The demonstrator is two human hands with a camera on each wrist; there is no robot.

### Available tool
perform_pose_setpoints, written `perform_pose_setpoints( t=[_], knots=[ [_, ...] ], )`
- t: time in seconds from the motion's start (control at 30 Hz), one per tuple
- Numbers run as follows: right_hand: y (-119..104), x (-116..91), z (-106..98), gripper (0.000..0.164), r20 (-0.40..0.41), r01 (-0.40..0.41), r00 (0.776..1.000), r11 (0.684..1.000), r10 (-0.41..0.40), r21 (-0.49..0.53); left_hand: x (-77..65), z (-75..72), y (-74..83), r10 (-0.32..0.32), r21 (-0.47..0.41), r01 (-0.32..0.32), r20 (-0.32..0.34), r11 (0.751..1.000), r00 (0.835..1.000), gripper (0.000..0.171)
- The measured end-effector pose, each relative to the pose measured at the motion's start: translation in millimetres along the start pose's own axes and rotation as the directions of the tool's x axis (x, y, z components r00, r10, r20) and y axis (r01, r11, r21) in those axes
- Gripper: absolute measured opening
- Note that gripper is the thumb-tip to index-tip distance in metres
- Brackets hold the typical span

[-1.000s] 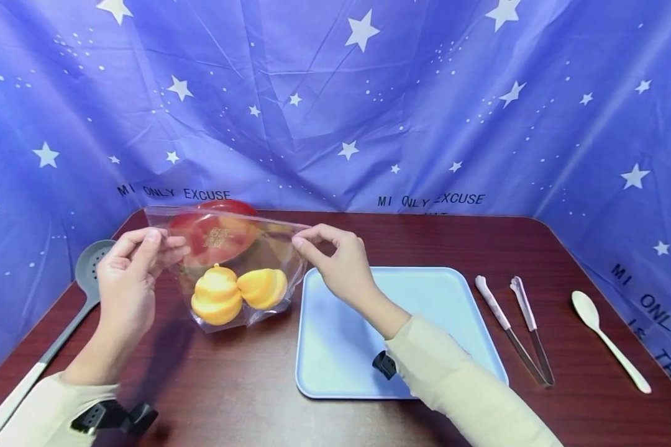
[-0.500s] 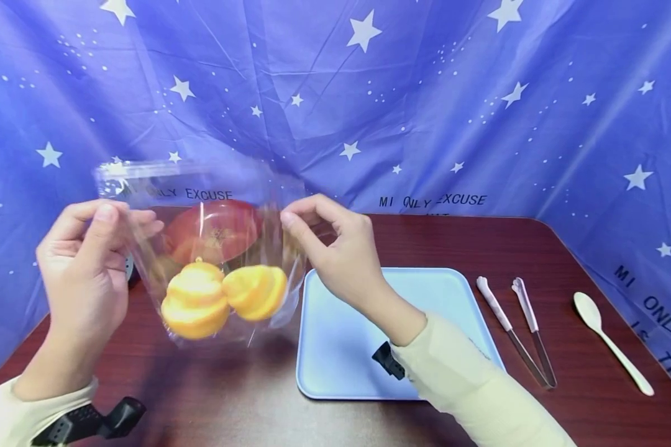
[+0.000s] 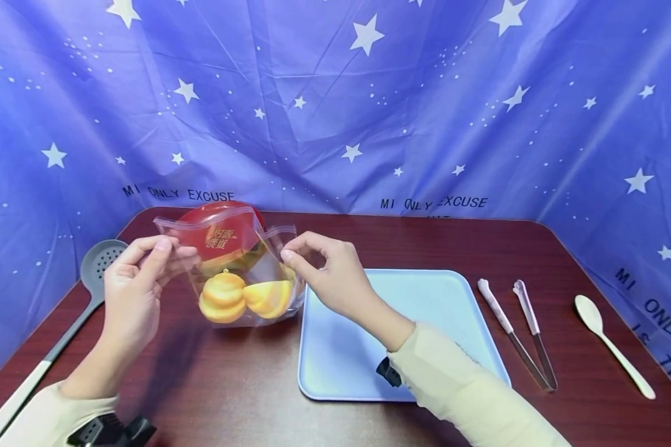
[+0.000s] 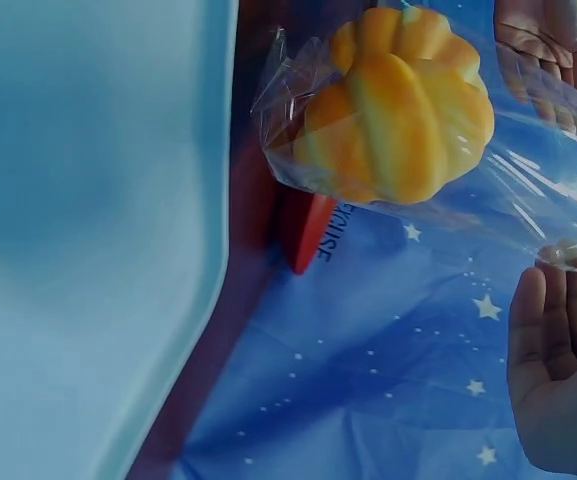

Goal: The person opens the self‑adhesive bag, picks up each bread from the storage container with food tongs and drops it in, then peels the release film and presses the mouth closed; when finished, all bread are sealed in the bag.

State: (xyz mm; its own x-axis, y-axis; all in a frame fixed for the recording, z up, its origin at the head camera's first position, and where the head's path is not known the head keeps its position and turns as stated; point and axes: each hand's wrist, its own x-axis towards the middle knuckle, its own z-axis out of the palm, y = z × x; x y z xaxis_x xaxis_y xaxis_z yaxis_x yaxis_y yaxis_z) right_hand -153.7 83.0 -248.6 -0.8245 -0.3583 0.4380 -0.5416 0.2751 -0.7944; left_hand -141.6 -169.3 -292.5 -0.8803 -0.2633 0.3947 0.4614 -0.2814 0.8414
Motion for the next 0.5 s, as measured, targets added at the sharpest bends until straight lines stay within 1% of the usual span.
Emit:
perform_pose_setpoints(
  t=[0.07, 0.13, 0.27, 0.37, 0.47, 0.5],
  knots=[
    [5, 0, 1, 0.007, -0.010, -0.027, 1.000, 1.000, 0.027, 0.013, 1.0, -1.0, -3.7, -0.013, 0.018, 0.013, -0.008, 1.000, 1.000, 0.017],
    [11, 0, 0, 0.008, -0.022, -0.058, 0.998, 0.998, 0.059, 0.040, 2.0, -2.4, -6.7, -0.022, 0.017, 0.022, -0.018, 1.000, 1.000, 0.018],
    [22, 0, -3, 0.011, -0.050, -0.096, 0.994, 0.992, 0.101, 0.083, 4.2, -5.4, -9.8, -0.014, -0.027, 0.013, -0.037, 1.000, 0.999, 0.018],
    [28, 1, -6, 0.012, -0.069, -0.091, 0.993, 0.992, 0.097, 0.090, 5.0, -5.7, -8.8, -0.003, -0.061, 0.001, -0.032, 0.998, 0.999, 0.016],
    [33, 3, -10, 0.013, -0.093, -0.063, 0.993, 0.992, 0.073, 0.105, 4.4, -2.2, -4.4, 0.010, -0.067, -0.010, -0.012, 0.998, 1.000, 0.015],
    [35, 4, -11, 0.013, -0.106, -0.050, 0.992, 0.992, 0.063, 0.115, 4.0, -0.4, -2.5, 0.018, -0.055, -0.018, -0.007, 0.998, 1.000, 0.016]
  ],
)
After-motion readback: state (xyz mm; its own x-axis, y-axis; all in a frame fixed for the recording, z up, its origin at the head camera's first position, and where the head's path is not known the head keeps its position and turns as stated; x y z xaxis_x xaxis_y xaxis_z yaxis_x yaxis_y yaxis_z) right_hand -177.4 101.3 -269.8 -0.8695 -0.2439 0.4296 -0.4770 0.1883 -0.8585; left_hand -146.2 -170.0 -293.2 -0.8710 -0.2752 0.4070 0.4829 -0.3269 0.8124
